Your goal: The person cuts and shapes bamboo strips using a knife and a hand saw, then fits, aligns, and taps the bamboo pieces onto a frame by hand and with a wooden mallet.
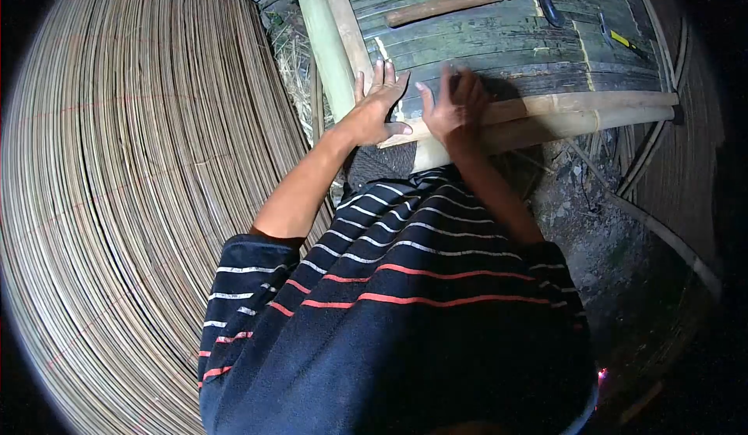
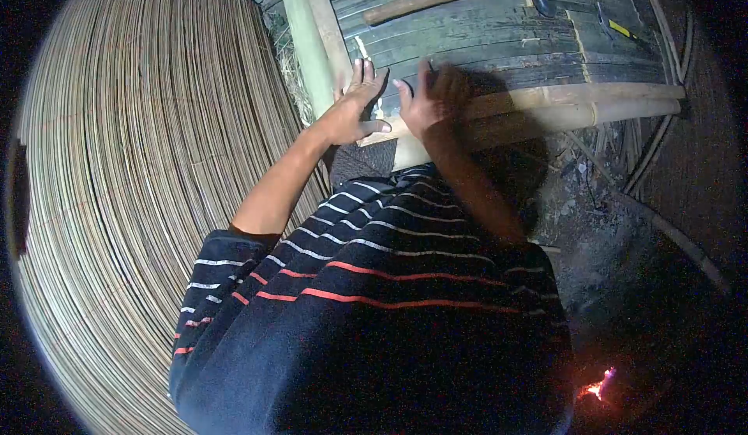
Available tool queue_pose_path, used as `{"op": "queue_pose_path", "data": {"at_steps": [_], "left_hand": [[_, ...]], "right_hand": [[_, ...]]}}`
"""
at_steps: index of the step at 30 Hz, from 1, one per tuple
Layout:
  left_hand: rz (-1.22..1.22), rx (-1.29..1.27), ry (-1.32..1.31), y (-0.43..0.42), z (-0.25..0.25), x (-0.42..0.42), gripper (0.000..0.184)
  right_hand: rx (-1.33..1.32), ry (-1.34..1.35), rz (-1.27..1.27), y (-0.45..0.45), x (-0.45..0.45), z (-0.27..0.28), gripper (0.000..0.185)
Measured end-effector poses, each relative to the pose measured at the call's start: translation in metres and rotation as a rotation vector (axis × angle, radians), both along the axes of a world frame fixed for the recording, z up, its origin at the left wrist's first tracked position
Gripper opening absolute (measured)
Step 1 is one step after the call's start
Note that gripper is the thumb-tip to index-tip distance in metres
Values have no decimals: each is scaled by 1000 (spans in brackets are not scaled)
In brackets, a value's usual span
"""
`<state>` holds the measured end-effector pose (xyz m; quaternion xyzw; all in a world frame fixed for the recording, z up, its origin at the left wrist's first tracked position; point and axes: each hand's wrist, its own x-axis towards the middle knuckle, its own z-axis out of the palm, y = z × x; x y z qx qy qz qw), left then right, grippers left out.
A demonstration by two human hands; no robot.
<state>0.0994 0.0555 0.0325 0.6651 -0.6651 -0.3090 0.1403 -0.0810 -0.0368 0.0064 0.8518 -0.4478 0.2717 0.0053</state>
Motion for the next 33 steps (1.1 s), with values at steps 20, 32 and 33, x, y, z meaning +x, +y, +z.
{"op": "queue_pose_path", "data": {"at_steps": [20, 32, 33], "left_hand": [[4, 41, -26, -2, 3, 1, 121], [19, 39, 34, -2, 1, 1, 112], [28, 32, 62, -2, -1, 2, 110]], "right_hand": [[-229, 57, 34, -64, -42, -17, 64], [-129, 122, 1, -58, -39, -9, 72], [-143, 109, -3, -57, -39, -10, 72]]}}
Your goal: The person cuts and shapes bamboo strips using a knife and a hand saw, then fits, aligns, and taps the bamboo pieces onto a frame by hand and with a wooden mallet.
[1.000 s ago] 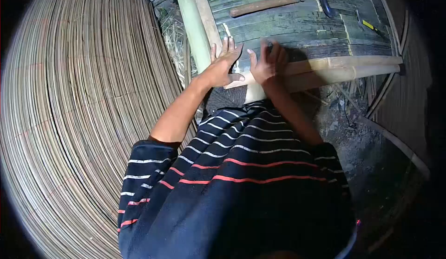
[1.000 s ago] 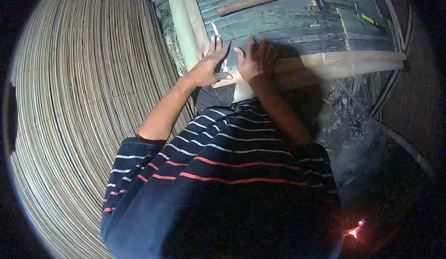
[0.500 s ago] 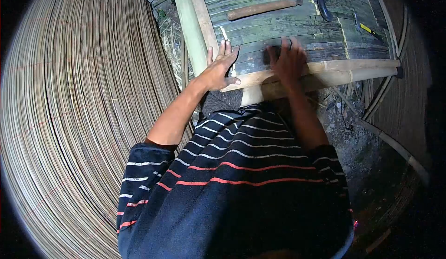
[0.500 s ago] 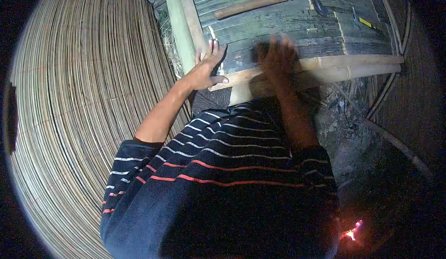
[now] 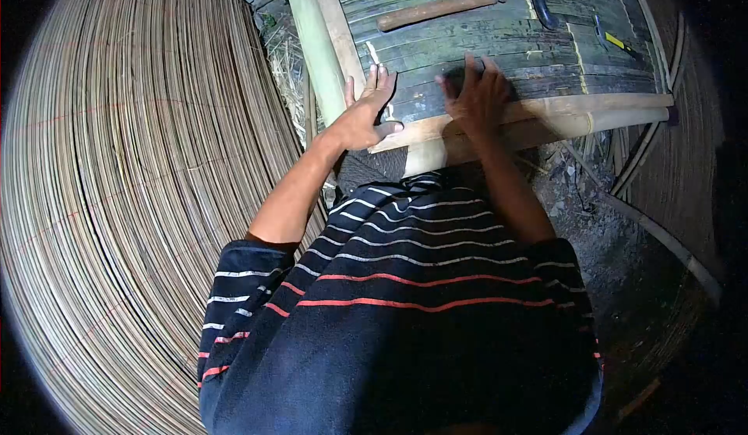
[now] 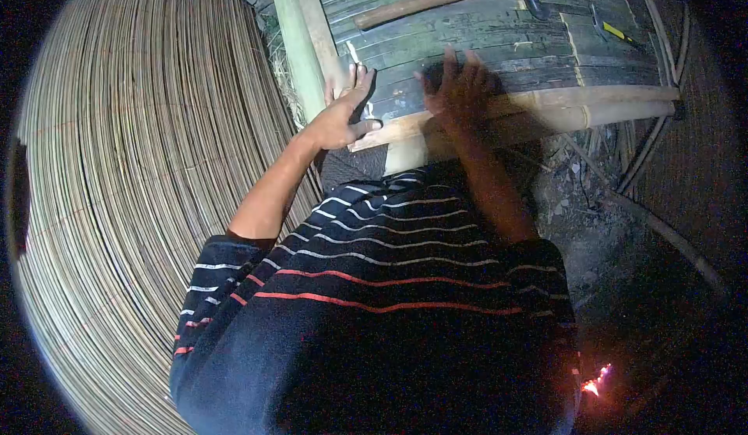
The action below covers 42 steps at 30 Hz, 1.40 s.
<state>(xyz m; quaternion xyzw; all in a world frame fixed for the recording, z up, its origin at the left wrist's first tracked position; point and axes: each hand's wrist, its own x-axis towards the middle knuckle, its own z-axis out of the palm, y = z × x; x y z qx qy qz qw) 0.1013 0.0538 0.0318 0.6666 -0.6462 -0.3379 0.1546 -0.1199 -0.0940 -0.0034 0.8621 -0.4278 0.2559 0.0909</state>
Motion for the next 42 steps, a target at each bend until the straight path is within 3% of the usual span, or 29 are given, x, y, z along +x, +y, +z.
{"op": "queue_pose_path", "data": {"at_steps": [7, 11, 23, 31, 42], "left_hand": [[14, 5, 64, -2, 6, 1, 112], [9, 4, 43, -3, 6, 1, 113], [51, 78, 99, -6, 4, 3, 88], [18, 27, 55, -4, 4, 2, 116], [18, -11, 11, -2, 2, -3, 122]], "right_hand": [[65, -35, 15, -4, -1, -8, 79], [17, 13, -18, 0, -1, -2, 73], [55, -40, 0, 2, -1, 2, 77], [39, -50, 1, 1, -1, 0, 76], [-4, -68, 32, 0, -1, 0, 79]]}}
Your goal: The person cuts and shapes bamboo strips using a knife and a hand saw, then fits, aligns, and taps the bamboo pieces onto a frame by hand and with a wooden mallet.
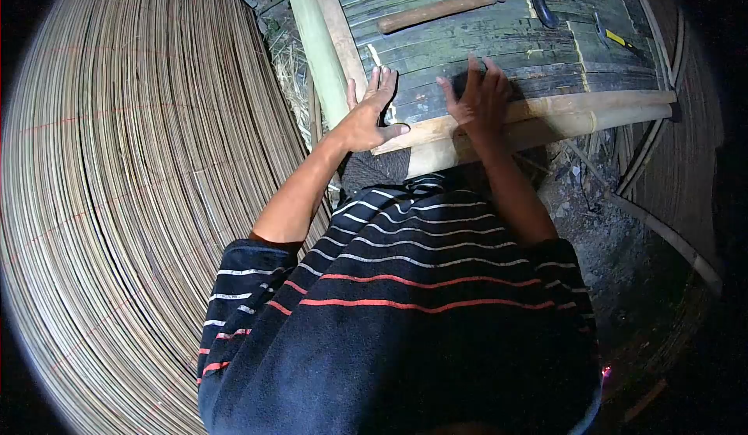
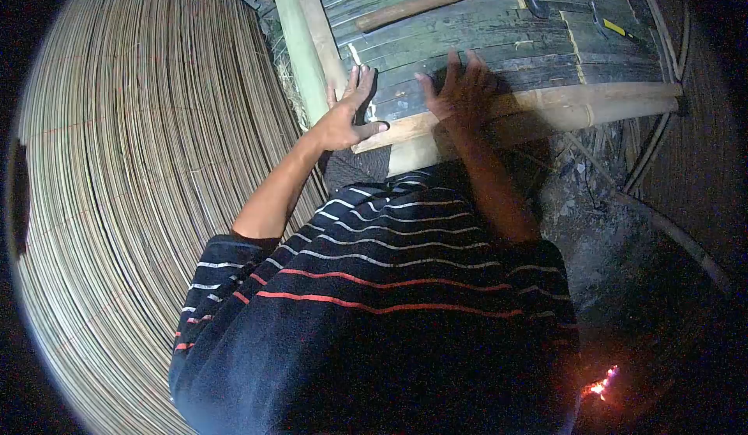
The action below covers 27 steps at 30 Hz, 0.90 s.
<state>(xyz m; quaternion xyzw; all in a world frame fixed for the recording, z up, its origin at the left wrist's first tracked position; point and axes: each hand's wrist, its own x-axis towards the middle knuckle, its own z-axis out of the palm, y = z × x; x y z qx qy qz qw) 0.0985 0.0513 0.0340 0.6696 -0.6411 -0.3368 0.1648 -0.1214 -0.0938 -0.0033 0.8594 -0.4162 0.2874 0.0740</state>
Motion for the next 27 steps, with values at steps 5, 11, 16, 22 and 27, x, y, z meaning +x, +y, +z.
{"op": "queue_pose_path", "data": {"at_steps": [5, 11, 16, 22, 27], "left_hand": [[-22, -3, -109, 0, -2, -6, 123], [19, 3, -97, -1, 7, -13, 128], [30, 9, -144, -5, 11, -20, 133], [18, 14, -159, -5, 15, -21, 132], [13, 7, -148, -4, 13, -21, 132]], "right_hand": [[-31, 14, -9, 2, 1, 6, 75], [73, 20, -46, 2, 0, 1, 81], [199, -96, -35, 5, 0, 10, 77], [208, -121, -37, 3, -5, 20, 80], [222, -199, -9, -3, -14, 21, 76]]}}
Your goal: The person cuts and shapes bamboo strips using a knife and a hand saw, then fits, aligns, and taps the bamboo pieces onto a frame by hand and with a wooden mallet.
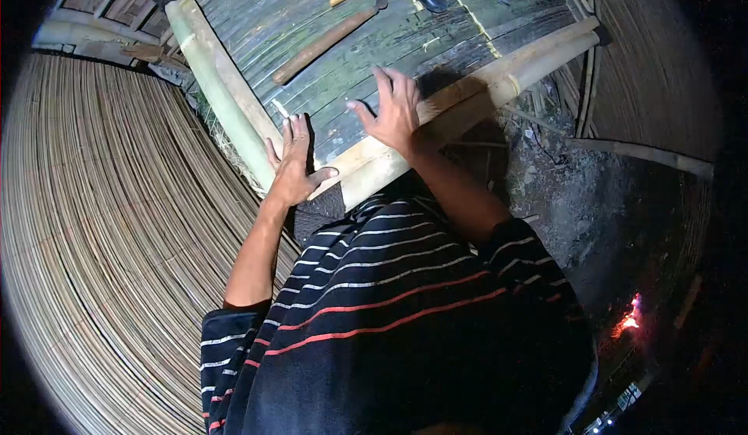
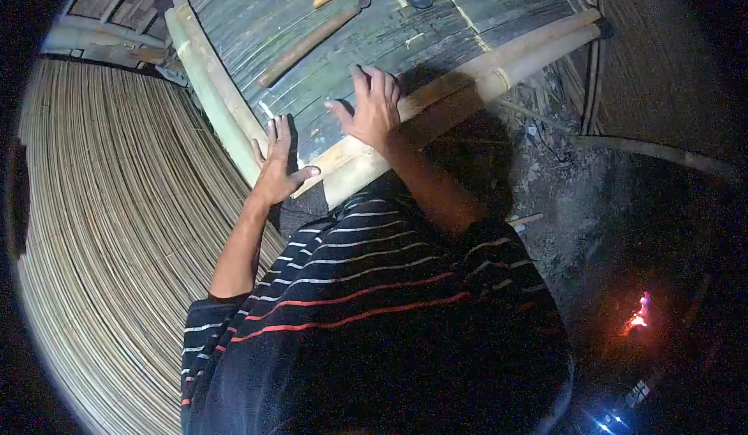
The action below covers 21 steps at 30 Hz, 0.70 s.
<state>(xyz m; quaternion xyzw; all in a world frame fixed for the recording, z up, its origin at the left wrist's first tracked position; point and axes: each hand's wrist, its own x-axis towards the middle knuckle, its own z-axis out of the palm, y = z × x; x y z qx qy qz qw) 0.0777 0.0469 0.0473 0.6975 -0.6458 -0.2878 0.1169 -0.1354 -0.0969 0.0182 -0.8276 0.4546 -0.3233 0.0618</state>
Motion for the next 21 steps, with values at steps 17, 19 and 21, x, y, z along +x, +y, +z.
{"op": "queue_pose_path", "data": {"at_steps": [17, 19, 21], "left_hand": [[10, 47, -14, -4, 4, -4, 136], [3, 65, -20, -8, 6, -6, 135], [13, 96, -36, -9, 9, -9, 134]], "right_hand": [[-287, 242, -419, -236, -215, -40, 76], [-247, 289, -375, -232, -217, -46, 79], [-191, 342, -343, -224, -216, -51, 81]]}}
